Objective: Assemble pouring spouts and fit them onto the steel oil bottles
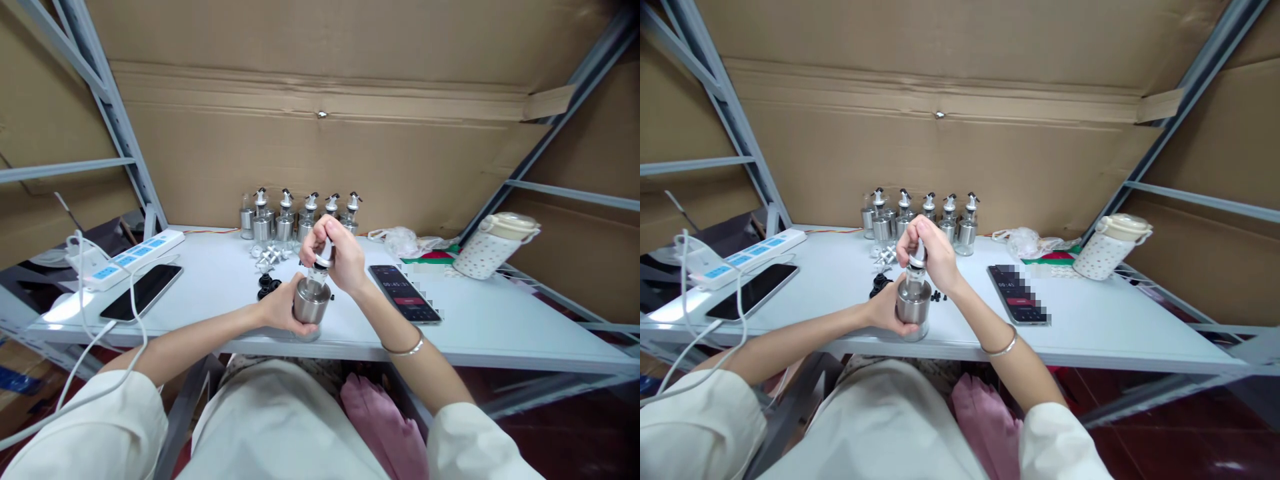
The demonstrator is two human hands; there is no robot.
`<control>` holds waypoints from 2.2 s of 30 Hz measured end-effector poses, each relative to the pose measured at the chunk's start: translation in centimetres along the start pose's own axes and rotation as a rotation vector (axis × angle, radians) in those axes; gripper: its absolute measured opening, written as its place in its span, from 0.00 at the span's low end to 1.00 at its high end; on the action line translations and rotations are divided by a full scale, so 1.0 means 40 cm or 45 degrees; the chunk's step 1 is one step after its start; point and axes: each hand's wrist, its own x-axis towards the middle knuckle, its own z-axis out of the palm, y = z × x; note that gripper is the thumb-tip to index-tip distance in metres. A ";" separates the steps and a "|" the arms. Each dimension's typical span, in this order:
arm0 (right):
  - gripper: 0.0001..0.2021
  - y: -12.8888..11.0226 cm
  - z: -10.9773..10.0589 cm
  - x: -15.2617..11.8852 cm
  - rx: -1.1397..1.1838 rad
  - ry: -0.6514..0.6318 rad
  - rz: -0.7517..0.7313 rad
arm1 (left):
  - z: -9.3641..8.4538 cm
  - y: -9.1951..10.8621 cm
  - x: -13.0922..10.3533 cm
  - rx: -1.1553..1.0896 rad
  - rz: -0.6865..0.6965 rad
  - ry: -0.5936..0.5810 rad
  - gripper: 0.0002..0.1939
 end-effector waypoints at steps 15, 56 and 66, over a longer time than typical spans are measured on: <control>0.16 -0.007 0.005 -0.021 -0.197 -0.167 0.044 | 0.007 -0.023 0.003 -0.034 0.132 -0.044 0.36; 0.08 0.179 -0.245 0.059 -0.591 0.304 0.478 | -0.308 -0.404 0.087 0.123 -0.506 0.957 0.38; 0.03 0.201 -0.234 0.048 -0.868 0.099 0.437 | -0.312 -0.378 0.084 0.461 -0.262 1.075 0.36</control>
